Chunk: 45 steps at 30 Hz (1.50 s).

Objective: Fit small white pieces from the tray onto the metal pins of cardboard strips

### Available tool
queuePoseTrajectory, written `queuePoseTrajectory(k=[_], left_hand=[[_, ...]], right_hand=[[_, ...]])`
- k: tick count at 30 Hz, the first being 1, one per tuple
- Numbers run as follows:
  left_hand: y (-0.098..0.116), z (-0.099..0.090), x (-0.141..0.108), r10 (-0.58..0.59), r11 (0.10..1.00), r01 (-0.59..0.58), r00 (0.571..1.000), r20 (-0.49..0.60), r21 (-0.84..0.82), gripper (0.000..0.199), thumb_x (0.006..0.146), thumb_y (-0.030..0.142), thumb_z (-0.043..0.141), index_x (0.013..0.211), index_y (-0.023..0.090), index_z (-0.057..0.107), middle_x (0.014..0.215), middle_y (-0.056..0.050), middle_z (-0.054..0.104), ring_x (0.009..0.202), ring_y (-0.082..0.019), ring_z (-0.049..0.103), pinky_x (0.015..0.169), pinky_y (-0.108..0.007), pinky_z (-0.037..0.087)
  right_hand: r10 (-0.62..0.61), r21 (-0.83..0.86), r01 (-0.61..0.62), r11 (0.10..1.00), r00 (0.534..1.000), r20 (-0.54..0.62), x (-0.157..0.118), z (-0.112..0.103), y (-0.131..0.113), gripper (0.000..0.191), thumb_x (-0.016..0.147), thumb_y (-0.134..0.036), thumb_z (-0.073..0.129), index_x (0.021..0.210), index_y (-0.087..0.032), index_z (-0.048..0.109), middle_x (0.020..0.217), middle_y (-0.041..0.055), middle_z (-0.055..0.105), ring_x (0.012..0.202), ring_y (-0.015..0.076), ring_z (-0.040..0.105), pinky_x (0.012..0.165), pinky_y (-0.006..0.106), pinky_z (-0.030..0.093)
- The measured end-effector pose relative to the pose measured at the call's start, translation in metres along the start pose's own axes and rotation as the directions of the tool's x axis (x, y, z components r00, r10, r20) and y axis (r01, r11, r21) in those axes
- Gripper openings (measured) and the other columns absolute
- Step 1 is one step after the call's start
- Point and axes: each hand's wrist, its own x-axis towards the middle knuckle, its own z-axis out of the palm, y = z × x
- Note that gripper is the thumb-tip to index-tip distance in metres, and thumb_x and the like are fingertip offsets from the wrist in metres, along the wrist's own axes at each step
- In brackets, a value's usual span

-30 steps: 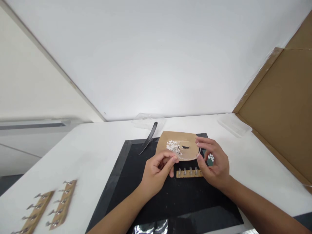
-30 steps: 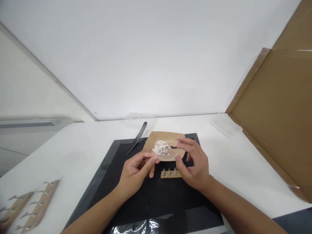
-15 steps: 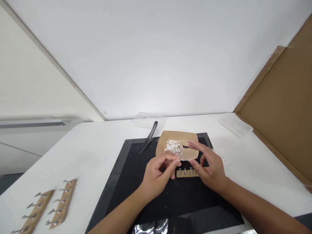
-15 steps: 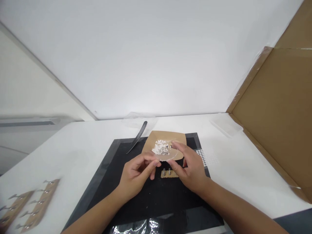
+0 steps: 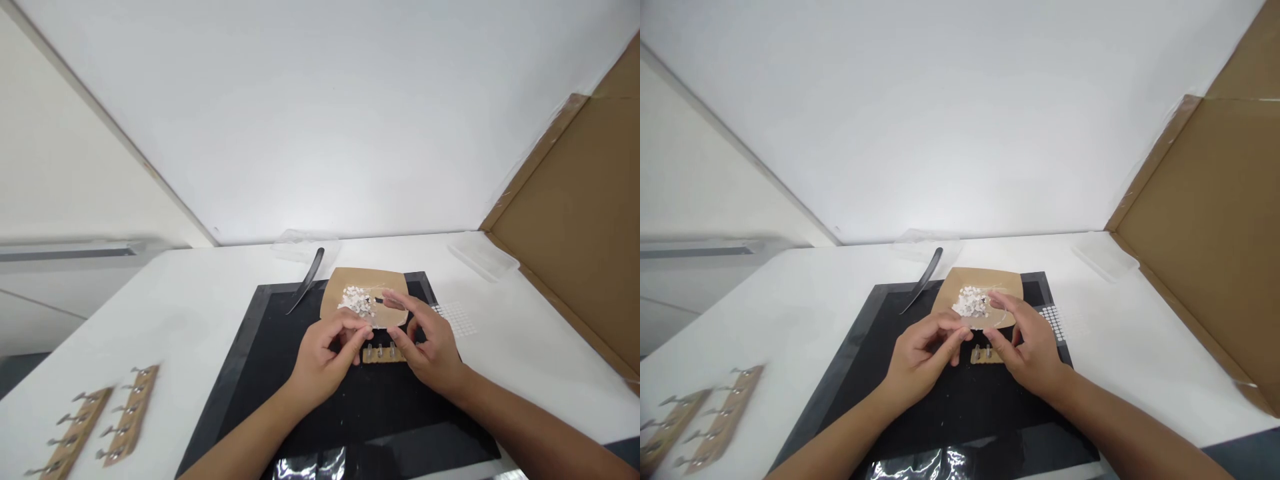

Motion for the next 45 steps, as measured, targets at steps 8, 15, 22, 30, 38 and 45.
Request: queuePoseTrajectory(k=[8, 15, 22, 30, 38, 45], left_hand=[[-0.0011, -0.0016, -0.0003, 0.036, 0.995, -0.036, 0.999, 0.007, 0.092, 0.012, 0.101, 0.024, 0.066, 0.094, 0.018, 0.075, 0.075, 0.000, 0.069, 0.050, -0.008, 0.063, 0.054, -0.020, 0.051], [-0.0029, -0.0016, 0.0003, 0.052, 0.988, -0.054, 0.999, 0.015, 0.144, 0.013, 0.100, 0.025, 0.068, 0.091, 0.019, 0.075, 0.077, -0.001, 0.072, 0.048, -0.008, 0.063, 0.052, -0.020, 0.052], [-0.0007, -0.0042, 0.0045, 0.157, 0.975, -0.160, 0.987, 0.028, 0.152, 0.012, 0.100, 0.020, 0.068, 0.096, 0.020, 0.079, 0.088, -0.004, 0.078, 0.055, -0.009, 0.067, 0.063, -0.024, 0.059], [-0.0017, -0.0054, 0.0042, 0.160, 0.980, -0.163, 0.987, 0.034, 0.114, 0.015, 0.100, 0.017, 0.067, 0.103, 0.021, 0.081, 0.097, -0.006, 0.071, 0.057, -0.007, 0.066, 0.058, -0.021, 0.057], [-0.0085, -0.0063, 0.0012, 0.196, 0.954, -0.186, 0.980, -0.019, 0.235, 0.011, 0.098, 0.023, 0.073, 0.099, 0.024, 0.084, 0.105, -0.005, 0.058, 0.060, -0.005, 0.060, 0.061, -0.023, 0.058], [-0.0072, -0.0062, 0.0059, 0.281, 0.910, -0.267, 0.960, 0.001, 0.318, 0.013, 0.098, 0.020, 0.072, 0.104, 0.025, 0.083, 0.089, -0.004, 0.064, 0.074, -0.012, 0.064, 0.064, -0.023, 0.055]], right_hand=[[0.037, 0.037, -0.038, 0.999, 0.999, 0.025, -0.0028, 0.0031, -0.0015, 0.040, 0.104, -0.031, 0.061, 0.144, -0.028, 0.058, 0.138, 0.0100, 0.071, 0.116, 0.0235, 0.075, 0.061, 0.025, 0.061], [0.031, 0.113, -0.039, 0.993, 0.997, 0.070, -0.0028, 0.0045, -0.0059, 0.035, 0.108, -0.030, 0.054, 0.143, -0.026, 0.058, 0.138, 0.0118, 0.071, 0.119, 0.0235, 0.074, 0.069, 0.027, 0.063], [0.007, 0.216, -0.043, 0.975, 0.986, 0.166, 0.0000, 0.0004, -0.0030, 0.037, 0.110, -0.033, 0.051, 0.146, -0.029, 0.057, 0.139, 0.0109, 0.068, 0.125, 0.0239, 0.069, 0.092, 0.036, 0.064], [0.020, 0.267, -0.068, 0.961, 0.984, 0.178, 0.0042, -0.0041, -0.0026, 0.032, 0.110, -0.039, 0.051, 0.135, -0.028, 0.068, 0.128, 0.0119, 0.059, 0.120, 0.0249, 0.062, 0.091, 0.038, 0.064], [0.020, 0.317, -0.092, 0.944, 0.975, 0.222, 0.0046, -0.0042, -0.0026, 0.032, 0.110, -0.040, 0.051, 0.135, -0.030, 0.068, 0.125, 0.0101, 0.060, 0.105, 0.0212, 0.066, 0.082, 0.034, 0.065], [0.038, 0.296, -0.081, 0.952, 0.988, 0.150, 0.0050, -0.0014, -0.0049, 0.028, 0.109, -0.035, 0.054, 0.131, -0.031, 0.071, 0.117, 0.0080, 0.064, 0.101, 0.0200, 0.068, 0.081, 0.033, 0.063]])
